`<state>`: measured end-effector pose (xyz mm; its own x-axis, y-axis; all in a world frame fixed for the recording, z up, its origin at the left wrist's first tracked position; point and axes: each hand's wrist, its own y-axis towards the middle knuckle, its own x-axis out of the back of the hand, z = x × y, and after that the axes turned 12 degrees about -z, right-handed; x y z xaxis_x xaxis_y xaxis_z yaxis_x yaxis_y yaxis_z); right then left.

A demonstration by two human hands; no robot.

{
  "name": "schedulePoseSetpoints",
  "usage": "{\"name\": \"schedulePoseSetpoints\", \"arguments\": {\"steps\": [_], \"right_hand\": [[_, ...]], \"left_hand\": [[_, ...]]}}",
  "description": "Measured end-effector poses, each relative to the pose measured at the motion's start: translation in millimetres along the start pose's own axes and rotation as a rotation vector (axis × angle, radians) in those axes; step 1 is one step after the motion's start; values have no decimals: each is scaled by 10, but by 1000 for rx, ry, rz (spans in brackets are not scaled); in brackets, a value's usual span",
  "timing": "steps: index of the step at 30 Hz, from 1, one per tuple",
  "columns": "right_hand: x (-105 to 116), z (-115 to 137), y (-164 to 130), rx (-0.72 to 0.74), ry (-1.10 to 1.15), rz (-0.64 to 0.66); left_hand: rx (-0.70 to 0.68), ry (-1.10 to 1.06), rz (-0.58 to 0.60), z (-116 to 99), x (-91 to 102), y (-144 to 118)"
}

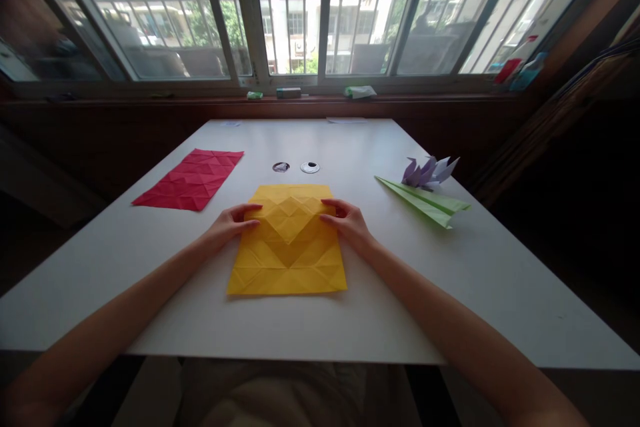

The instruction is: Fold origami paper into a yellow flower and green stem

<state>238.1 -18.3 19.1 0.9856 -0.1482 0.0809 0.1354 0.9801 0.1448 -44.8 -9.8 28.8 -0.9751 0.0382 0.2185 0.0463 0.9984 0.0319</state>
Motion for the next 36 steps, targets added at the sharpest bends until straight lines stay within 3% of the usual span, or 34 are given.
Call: {"name": "schedulePoseSetpoints", "arguments": {"steps": [13,24,36], "right_hand": [[-10,-13,20,-35,75,12],[9,-115,66,-20,-11,-49],[-2,-59,46,-20,39,-16]], "left_hand": [[68,-80,-82,-16,-2,6],[103,-142,-61,12,4,19],[81,-102,-45,14,23,6]]}}
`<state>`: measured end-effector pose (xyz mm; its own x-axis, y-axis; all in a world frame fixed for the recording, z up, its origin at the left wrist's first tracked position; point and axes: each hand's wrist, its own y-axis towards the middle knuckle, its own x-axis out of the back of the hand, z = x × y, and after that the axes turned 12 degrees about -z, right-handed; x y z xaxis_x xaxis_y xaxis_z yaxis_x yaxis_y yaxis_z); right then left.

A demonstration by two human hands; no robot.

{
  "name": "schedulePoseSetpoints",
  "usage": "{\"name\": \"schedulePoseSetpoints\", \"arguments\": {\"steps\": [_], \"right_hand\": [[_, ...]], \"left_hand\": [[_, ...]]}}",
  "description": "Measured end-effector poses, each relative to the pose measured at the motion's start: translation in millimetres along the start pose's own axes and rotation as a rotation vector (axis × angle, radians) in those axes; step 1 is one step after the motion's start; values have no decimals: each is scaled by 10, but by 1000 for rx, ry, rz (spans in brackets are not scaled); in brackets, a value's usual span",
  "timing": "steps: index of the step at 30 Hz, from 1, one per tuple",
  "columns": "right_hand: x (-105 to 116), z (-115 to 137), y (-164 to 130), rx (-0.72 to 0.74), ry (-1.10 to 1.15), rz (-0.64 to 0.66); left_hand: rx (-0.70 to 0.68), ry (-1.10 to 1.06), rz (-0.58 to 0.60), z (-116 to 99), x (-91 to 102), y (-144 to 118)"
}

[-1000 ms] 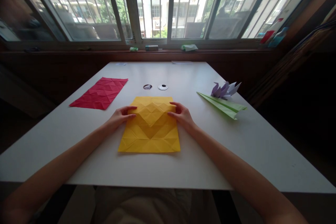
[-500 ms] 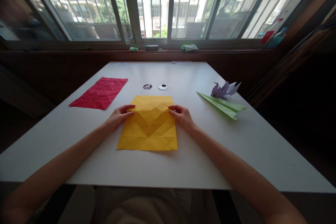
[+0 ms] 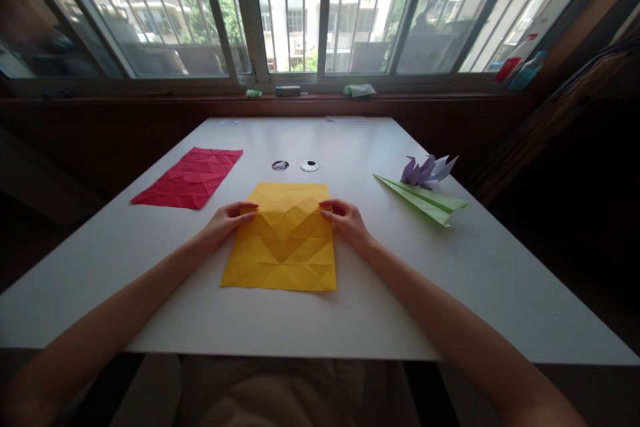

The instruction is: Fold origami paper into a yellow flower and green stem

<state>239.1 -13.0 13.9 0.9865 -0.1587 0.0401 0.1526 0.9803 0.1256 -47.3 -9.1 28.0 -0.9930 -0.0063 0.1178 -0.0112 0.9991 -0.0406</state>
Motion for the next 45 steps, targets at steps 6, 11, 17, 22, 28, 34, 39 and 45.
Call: {"name": "schedulePoseSetpoints", "arguments": {"steps": [6,11,17,22,28,34,39,45], "right_hand": [[4,29,-9,76,-59,19],[9,49,-15,76,-82,63],[12,45,-11,84,-115,87],[3,53,-13,97,-127,84],[2,42,-9,92,-130,87],[-3,47,-13,92,-177,86],[-8,50,-17,91,-184,92],[-6,59,-29,103,-195,93]], "left_hand": [[-4,17,14,-6,-9,-17],[13,24,19,-31,-16,-18],[2,24,4,-10,-14,1],[2,26,3,3,-11,12],[6,41,-4,-16,-12,-1],[12,49,-13,-33,-22,-22],[8,52,-28,-37,-33,-29],[-27,44,-23,-71,-47,-53]]}}
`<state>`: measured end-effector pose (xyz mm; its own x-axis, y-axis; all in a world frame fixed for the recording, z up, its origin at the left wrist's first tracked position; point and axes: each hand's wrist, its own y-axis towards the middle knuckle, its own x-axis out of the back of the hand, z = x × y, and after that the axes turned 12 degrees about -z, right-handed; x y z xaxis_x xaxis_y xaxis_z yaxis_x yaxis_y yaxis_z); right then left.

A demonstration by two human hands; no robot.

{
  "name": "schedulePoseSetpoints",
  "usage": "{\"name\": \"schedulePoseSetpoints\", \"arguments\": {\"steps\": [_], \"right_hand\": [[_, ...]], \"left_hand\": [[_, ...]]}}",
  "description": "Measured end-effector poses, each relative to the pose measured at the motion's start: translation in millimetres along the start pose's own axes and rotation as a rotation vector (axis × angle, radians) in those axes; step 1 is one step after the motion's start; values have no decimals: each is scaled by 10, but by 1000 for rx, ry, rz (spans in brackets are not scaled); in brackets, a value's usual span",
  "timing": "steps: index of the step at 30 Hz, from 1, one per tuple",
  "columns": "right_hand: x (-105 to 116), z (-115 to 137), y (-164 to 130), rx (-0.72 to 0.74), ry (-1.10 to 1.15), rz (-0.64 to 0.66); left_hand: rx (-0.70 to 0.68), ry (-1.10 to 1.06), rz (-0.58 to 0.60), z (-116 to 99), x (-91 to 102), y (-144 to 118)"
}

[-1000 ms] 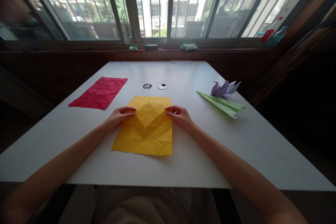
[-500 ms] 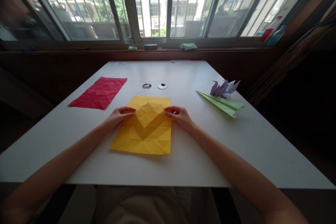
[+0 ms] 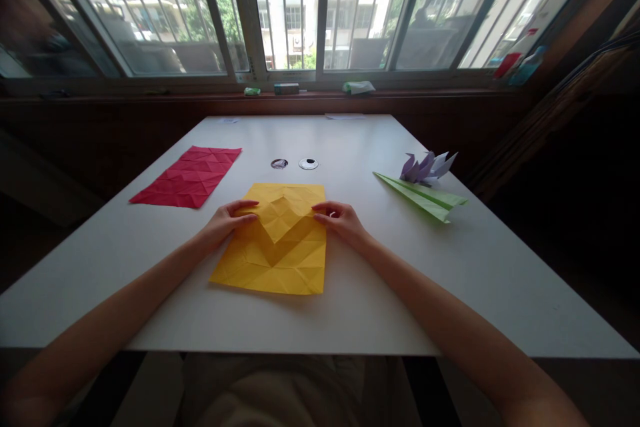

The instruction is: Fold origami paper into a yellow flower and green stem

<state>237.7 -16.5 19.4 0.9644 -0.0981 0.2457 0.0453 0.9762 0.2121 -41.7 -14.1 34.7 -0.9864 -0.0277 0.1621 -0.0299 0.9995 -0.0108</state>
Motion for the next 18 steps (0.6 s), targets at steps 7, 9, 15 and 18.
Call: {"name": "schedulePoseSetpoints", "arguments": {"steps": [7,9,15,18], "right_hand": [[-27,35,-18,-89,194,88],[-47,44,-38,-112,217,89],[-79,77,-107,-99,102,58],[-78,100,-119,-100,86,46]], "left_hand": [[-32,37,-26,-3,-12,-16],[-23,27,-11,5,-26,-25],[-18,24,-6,-5,-72,-70],[-26,42,-20,-16,-83,-85]]}}
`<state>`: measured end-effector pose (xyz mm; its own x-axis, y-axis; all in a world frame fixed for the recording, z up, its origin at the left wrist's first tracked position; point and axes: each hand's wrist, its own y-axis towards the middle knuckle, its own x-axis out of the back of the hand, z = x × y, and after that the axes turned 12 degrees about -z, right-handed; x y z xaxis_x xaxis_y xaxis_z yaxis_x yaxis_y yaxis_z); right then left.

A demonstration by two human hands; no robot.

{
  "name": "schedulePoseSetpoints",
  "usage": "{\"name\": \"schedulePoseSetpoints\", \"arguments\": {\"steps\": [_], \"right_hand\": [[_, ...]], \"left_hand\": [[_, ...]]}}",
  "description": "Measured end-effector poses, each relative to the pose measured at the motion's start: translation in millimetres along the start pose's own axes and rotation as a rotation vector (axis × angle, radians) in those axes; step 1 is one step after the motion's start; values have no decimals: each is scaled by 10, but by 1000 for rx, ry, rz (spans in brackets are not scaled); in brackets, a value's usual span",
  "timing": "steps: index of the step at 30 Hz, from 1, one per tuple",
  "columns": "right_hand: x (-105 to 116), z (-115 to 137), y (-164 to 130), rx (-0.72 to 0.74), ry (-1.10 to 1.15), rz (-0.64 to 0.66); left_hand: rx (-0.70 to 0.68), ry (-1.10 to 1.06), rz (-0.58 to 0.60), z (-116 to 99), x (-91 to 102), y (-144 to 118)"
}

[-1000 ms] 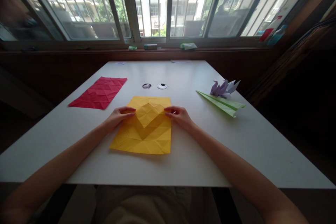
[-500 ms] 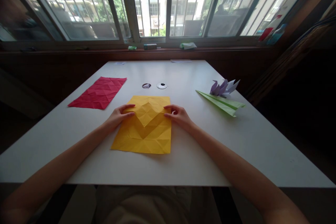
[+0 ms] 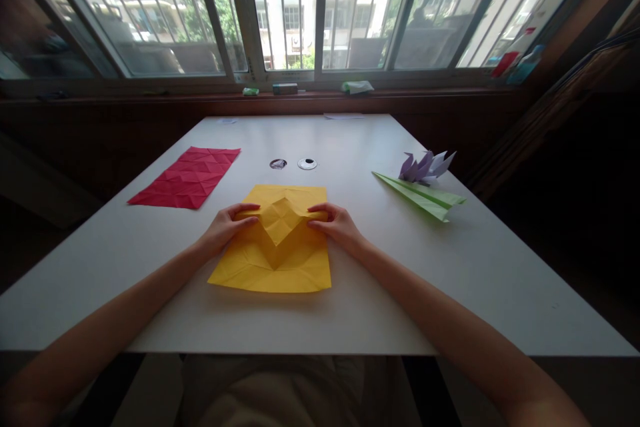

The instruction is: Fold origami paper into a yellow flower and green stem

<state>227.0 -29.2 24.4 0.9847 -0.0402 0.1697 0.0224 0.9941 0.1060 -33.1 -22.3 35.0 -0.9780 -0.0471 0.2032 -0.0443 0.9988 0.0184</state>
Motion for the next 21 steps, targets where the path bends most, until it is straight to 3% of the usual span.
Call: {"name": "schedulePoseSetpoints", "arguments": {"steps": [21], "right_hand": [[-14,-15,0,30,0,-7]], "left_hand": [[6,-4,5,27,-32,-19]]}}
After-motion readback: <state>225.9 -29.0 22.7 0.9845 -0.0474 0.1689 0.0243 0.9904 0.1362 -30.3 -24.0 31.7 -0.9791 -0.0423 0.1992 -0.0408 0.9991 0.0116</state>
